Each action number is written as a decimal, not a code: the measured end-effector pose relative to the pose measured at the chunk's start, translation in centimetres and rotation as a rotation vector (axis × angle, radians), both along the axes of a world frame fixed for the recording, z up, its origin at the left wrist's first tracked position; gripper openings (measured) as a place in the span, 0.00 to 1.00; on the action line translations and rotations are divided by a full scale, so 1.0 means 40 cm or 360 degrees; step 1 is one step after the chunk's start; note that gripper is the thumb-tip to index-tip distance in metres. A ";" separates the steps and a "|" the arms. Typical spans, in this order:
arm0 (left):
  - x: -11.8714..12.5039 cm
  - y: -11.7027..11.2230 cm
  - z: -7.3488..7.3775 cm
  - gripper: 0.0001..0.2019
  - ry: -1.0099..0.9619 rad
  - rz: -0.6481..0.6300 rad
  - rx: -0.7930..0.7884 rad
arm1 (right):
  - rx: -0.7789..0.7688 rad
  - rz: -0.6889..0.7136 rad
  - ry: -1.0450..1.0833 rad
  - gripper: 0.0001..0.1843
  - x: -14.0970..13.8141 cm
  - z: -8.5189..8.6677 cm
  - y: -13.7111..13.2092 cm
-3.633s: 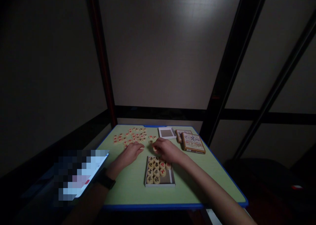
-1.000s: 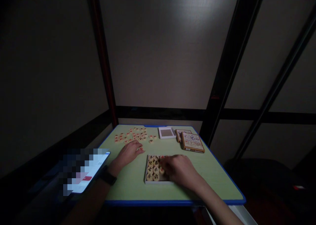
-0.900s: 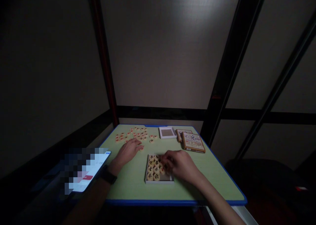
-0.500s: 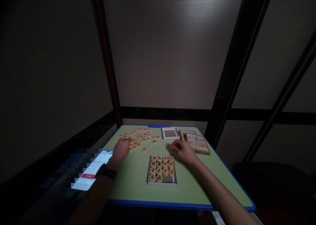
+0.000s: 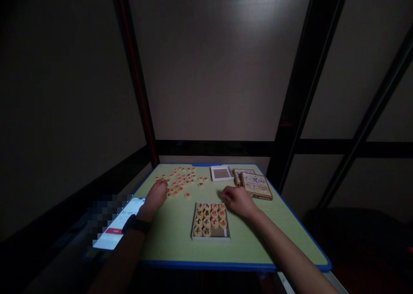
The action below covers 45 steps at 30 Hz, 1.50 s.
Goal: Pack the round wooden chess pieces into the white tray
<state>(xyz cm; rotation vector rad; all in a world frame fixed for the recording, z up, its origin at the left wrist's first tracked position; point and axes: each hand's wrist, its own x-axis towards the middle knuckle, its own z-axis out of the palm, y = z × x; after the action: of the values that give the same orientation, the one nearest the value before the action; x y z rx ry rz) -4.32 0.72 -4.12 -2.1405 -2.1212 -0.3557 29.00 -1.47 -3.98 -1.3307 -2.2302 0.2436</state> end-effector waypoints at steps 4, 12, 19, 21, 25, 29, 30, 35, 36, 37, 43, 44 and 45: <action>0.006 -0.002 0.008 0.17 -0.0023 0.0039 -0.0014 | -0.0002 0.0004 -0.0017 0.13 0.000 0.004 -0.002; 0.034 0.015 0.015 0.12 -0.0761 -0.0187 0.0424 | 0.0068 -0.0069 -0.0005 0.11 -0.005 0.004 -0.005; 0.166 0.014 0.005 0.14 -0.2156 -0.0643 -0.0201 | 0.0320 0.0043 0.0317 0.09 -0.063 0.012 -0.036; 0.204 0.004 0.014 0.18 -0.2359 -0.0739 -0.0376 | 0.0431 0.0131 0.0379 0.12 -0.091 0.016 -0.045; 0.250 -0.017 0.035 0.24 -0.2568 -0.0820 -0.0558 | 0.0626 0.0254 0.0419 0.16 -0.132 0.017 -0.044; 0.259 -0.026 0.033 0.26 -0.2608 -0.0827 -0.0628 | 0.0722 0.0269 0.0395 0.17 -0.141 0.001 -0.035; 0.257 -0.027 0.030 0.25 -0.2606 -0.0830 -0.0646 | 0.0729 0.0268 0.0384 0.18 -0.140 -0.003 -0.035; 0.250 -0.030 0.022 0.25 -0.2566 -0.0837 -0.0727 | 0.0724 0.0300 0.0314 0.18 -0.141 -0.007 -0.050; 0.250 -0.031 0.023 0.25 -0.2549 -0.0832 -0.0733 | 0.0726 0.0309 0.0294 0.19 -0.142 -0.004 -0.053; 0.252 -0.033 0.023 0.25 -0.2531 -0.0823 -0.0738 | 0.0735 0.0317 0.0268 0.19 -0.142 0.001 -0.056; 0.257 -0.045 0.029 0.27 -0.2443 -0.0886 -0.0756 | 0.0604 0.0265 0.0151 0.12 -0.104 0.040 -0.093; 0.257 -0.046 0.030 0.27 -0.2433 -0.0898 -0.0724 | 0.0521 0.0244 0.0178 0.11 -0.091 0.045 -0.107; 0.256 -0.046 0.031 0.27 -0.2422 -0.0898 -0.0681 | 0.0433 0.0228 0.0209 0.10 -0.077 0.048 -0.123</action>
<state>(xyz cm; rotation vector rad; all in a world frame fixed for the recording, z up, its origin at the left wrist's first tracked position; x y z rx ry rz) 5.91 -1.10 -2.87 -3.1808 -1.9236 -2.3981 25.93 -6.38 -2.07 -0.9861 -2.1597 0.0719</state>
